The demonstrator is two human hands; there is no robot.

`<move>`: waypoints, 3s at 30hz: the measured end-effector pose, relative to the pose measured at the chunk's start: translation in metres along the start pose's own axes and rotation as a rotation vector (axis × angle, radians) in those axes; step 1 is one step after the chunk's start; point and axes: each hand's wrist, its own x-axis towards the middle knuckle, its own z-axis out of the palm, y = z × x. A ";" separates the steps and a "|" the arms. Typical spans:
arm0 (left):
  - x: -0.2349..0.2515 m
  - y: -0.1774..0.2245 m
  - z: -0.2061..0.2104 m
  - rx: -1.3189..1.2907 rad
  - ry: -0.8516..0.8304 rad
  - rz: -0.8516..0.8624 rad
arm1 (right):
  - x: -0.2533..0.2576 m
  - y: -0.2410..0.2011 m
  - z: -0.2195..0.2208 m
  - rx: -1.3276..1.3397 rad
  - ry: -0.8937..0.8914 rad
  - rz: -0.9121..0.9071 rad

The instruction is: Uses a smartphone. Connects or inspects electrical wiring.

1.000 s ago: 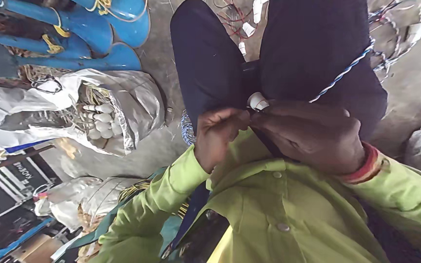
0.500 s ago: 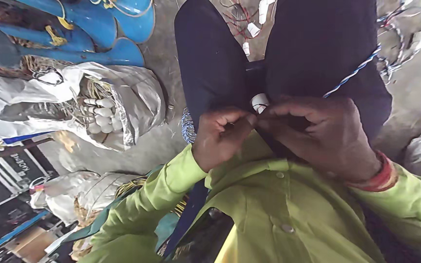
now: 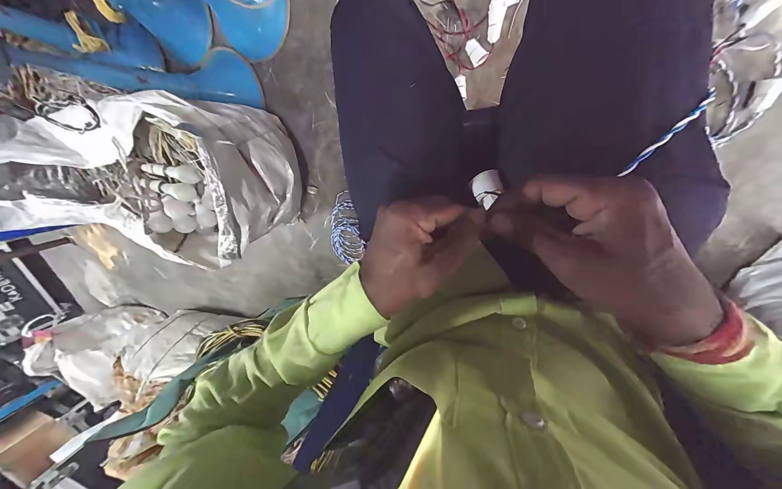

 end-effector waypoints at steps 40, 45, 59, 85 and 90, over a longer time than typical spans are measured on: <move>0.000 0.010 0.003 0.364 0.036 0.184 | 0.002 0.031 0.003 -0.041 0.151 -0.354; 0.009 0.009 -0.008 0.123 -0.081 -0.005 | 0.007 0.032 0.003 -0.041 0.155 -0.379; 0.007 0.011 -0.004 -0.272 -0.030 -0.295 | 0.009 0.024 -0.006 -0.351 0.123 -0.610; 0.002 -0.004 -0.006 -0.830 -0.257 -0.441 | 0.008 0.025 0.018 -0.164 0.199 -0.598; 0.000 -0.009 0.002 -0.886 -0.252 -0.404 | 0.008 0.028 0.014 -0.057 0.181 -0.561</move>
